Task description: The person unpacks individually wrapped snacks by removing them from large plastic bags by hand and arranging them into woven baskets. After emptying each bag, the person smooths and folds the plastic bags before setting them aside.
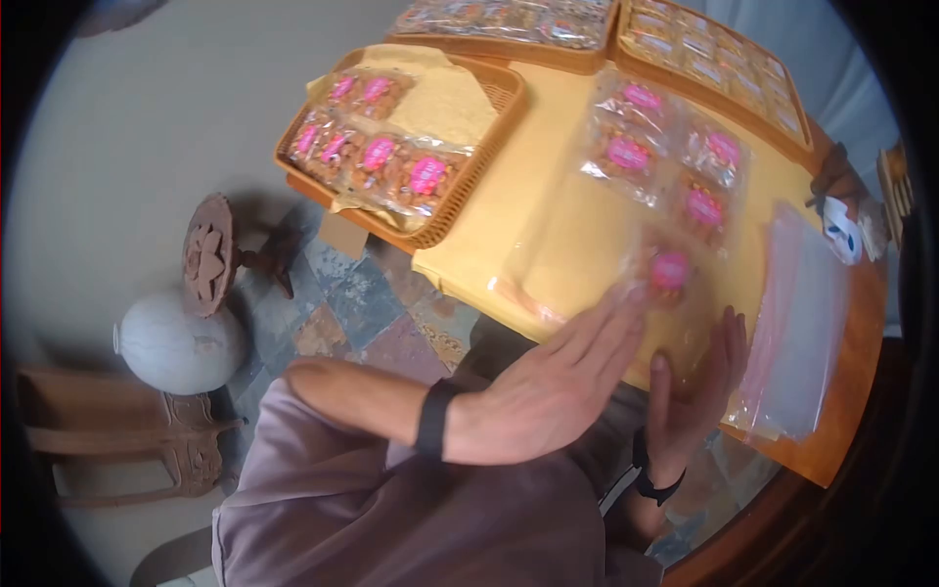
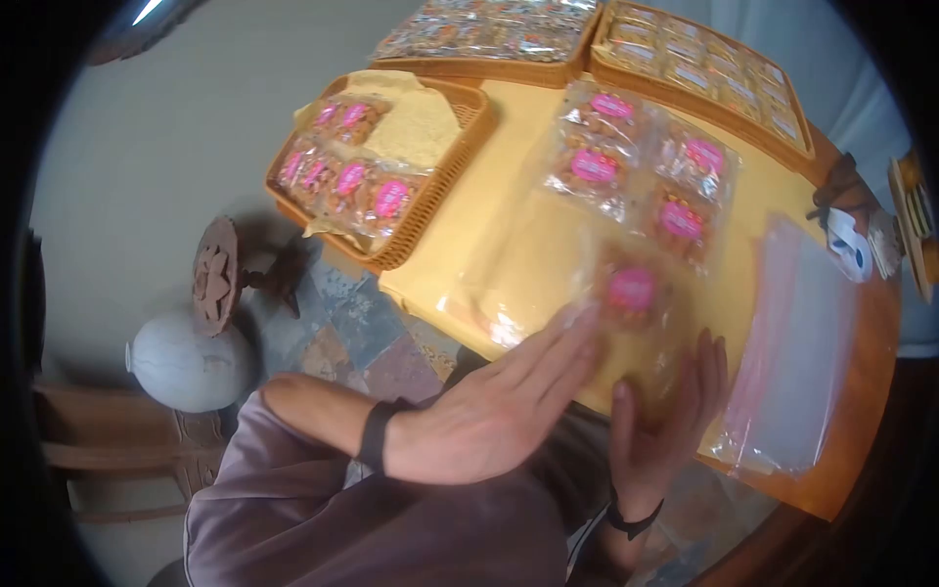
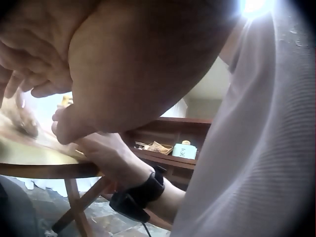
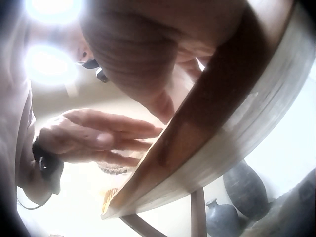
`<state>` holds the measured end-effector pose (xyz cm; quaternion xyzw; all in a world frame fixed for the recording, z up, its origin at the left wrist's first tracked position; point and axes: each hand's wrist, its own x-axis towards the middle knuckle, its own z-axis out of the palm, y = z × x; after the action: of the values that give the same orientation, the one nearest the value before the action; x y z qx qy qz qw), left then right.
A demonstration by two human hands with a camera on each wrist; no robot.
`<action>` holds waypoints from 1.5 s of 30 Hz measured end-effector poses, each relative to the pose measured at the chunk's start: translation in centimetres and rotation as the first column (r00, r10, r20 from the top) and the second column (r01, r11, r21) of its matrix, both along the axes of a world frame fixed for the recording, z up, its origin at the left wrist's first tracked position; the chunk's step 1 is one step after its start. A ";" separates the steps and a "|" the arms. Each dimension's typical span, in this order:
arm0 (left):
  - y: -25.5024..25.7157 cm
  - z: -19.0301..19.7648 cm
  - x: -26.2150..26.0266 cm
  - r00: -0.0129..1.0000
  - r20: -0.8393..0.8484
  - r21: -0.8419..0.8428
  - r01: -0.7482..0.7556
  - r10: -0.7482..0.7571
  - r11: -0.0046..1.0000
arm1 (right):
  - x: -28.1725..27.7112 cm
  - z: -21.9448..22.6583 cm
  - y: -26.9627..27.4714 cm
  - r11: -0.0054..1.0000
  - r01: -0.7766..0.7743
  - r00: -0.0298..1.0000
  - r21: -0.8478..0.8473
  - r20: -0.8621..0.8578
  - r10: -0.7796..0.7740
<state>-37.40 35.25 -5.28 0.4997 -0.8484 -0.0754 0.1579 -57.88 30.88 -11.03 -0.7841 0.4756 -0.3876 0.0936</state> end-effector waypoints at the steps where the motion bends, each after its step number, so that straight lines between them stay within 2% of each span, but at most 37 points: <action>1: 1.0 0.3 0.0 1.000 -0.017 0.004 0.019 -0.018 1.000 | -0.2 0.0 0.0 1.000 0.019 1.000 0.004 -0.017 -0.018; 4: 2.1 0.6 -0.2 0.999 0.022 0.042 -0.036 0.035 0.998 | -0.1 -0.2 -0.1 1.000 0.018 0.999 0.012 -0.044 -0.017; 7: 0.3 0.1 -0.1 0.987 0.106 -0.033 -0.115 0.118 0.993 | 0.2 -0.2 0.0 1.000 0.008 1.000 0.014 0.008 -0.008; 11: -1.9 -0.6 -1.1 0.975 0.113 -0.040 -0.189 0.192 0.981 | -0.1 -0.1 0.1 1.000 -0.019 0.999 -0.003 0.032 0.019; 13: -3.0 -1.2 -1.7 0.982 0.037 0.007 -0.186 0.186 0.983 | -0.4 -0.2 0.2 0.997 -0.070 0.975 0.045 0.212 0.059; 14: -3.5 -1.9 -1.9 0.980 0.042 0.006 -0.197 0.197 0.980 | -0.3 -0.1 0.4 0.996 -0.081 0.974 0.044 0.217 0.070; 16: -4.6 -3.6 -2.3 0.980 -0.027 -0.237 -0.197 0.196 0.951 | -0.4 0.3 1.0 0.989 -0.121 0.817 0.089 0.574 0.048; 17: -5.0 -3.8 -2.4 0.976 -0.019 -0.236 -0.216 0.217 0.948 | -0.7 1.0 1.6 0.994 -0.081 0.794 0.079 0.608 0.016; 18: -5.2 -4.1 -2.4 0.973 0.027 -0.253 -0.214 0.228 0.943 | -1.3 2.4 1.9 0.995 -0.095 0.785 0.009 0.616 0.069; 19: -5.2 -4.3 -2.2 0.969 0.076 -0.269 -0.206 0.234 0.941 | -2.2 4.3 2.6 0.987 -0.158 0.763 0.021 0.637 0.109; 20: -4.9 -4.3 -2.0 0.966 0.090 -0.261 -0.212 0.243 0.942 | -3.3 6.3 4.1 0.925 0.354 0.927 0.137 0.080 -0.367; 21: -4.5 -4.0 -2.1 0.963 0.119 -0.250 -0.207 0.242 0.946 | -3.6 7.8 4.5 0.925 0.349 0.927 0.152 0.084 -0.364; 22: -4.1 -3.6 -2.2 0.960 0.145 -0.241 -0.200 0.239 0.950 | -3.8 9.4 4.8 0.977 0.161 0.939 0.141 0.284 -0.196; 23: -3.8 -3.3 -2.2 0.965 0.099 -0.226 -0.217 0.244 0.950 | -4.0 10.9 5.1 0.996 -0.026 0.883 0.088 0.469 -0.018; 24: -3.6 -3.2 -2.2 0.963 0.105 -0.221 -0.220 0.248 0.950 | -4.1 12.3 5.3 0.980 -0.200 0.765 -0.002 0.624 0.158; 25: -3.4 -3.2 -2.1 0.973 0.044 -0.179 -0.214 0.225 0.960 | -4.1 13.5 5.4 0.929 -0.349 0.591 -0.124 0.740 0.321; 26: -3.3 -3.1 -1.9 0.978 -0.019 -0.140 -0.207 0.207 0.968 | -4.0 14.5 5.4 0.845 -0.462 0.371 -0.269 0.807 0.460; 27: -3.1 -3.0 -1.6 0.976 -0.013 -0.141 -0.219 0.219 0.966 | -3.8 15.1 5.4 0.734 -0.530 0.121 -0.424 0.819 0.561; 28: -2.9 -2.9 -1.1 0.984 -0.074 -0.083 -0.169 0.163 0.982 | -3.3 15.4 5.3 0.604 -0.546 -0.141 -0.580 0.775 0.616; 29: -2.7 -2.7 -0.7 0.984 -0.138 -0.027 -0.113 0.108 0.993 | -2.6 15.4 4.7 0.597 -0.551 -0.153 -0.583 0.774 0.614; 30: -2.3 -2.6 -0.3 0.984 -0.133 -0.027 -0.122 0.117 0.992 | -1.5 15.4 3.7 0.507 -0.580 -0.206 -0.638 0.717 0.666; 31: -1.7 -2.3 0.2 0.971 -0.220 -0.005 -0.097 0.093 0.995 | -0.8 15.4 3.1 0.414 -0.601 -0.258 -0.684 0.656 0.709; 32: -1.0 -1.8 0.9 0.949 -0.307 0.016 -0.067 0.069 0.998 | -0.7 15.3 3.0 0.414 -0.600 -0.263 -0.685 0.657 0.707; 33: -0.2 -1.1 1.7 0.950 -0.305 0.017 -0.066 0.068 0.998 | -0.7 15.3 3.0 0.418 -0.586 -0.263 -0.694 0.651 0.712; 35: 1.5 1.2 3.6 0.934 -0.358 0.179 0.079 -0.010 0.981 | -0.7 15.3 2.9 0.428 -0.557 -0.257 -0.712 0.638 0.726; 36: 2.0 2.0 4.7 0.934 -0.357 0.180 0.082 -0.012 0.980 | -0.8 15.3 2.9 0.433 -0.542 -0.254 -0.720 0.632 0.732; 38: 2.3 3.7 7.4 0.823 -0.557 0.150 0.228 -0.109 0.962 | -0.7 15.3 2.9 0.437 -0.516 -0.254 -0.737 0.619 0.743; 40: 1.2 5.5 10.3 0.803 -0.594 0.151 0.155 -0.035 0.976 | -0.5 15.3 2.9 0.438 -0.490 -0.263 -0.754 0.607 0.750; 42: -1.4 6.9 13.9 0.889 -0.458 0.083 0.016 0.024 0.996 | -0.4 15.3 3.1 0.435 -0.464 -0.270 -0.772 0.591 0.760; 43: -2.4 7.4 15.1 0.900 -0.353 0.142 -0.221 0.258 0.965 | -0.3 15.3 3.1 0.431 -0.451 -0.276 -0.782 0.581 0.765; 44: -3.5 7.8 16.3 0.846 -0.236 0.172 -0.447 0.477 0.878 | -0.4 15.2 3.3 0.427 -0.450 -0.281 -0.784 0.578 0.766; 45: -5.1 7.7 17.6 0.819 -0.190 0.142 -0.523 0.542 0.841 | 0.1 15.3 3.6 0.467 -0.399 -0.290 -0.789 0.591 0.753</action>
<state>-19.82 30.12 2.39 0.7111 -0.6478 -0.1191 0.2458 -57.81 34.45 4.28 -0.4592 -0.2275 -0.7392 0.4370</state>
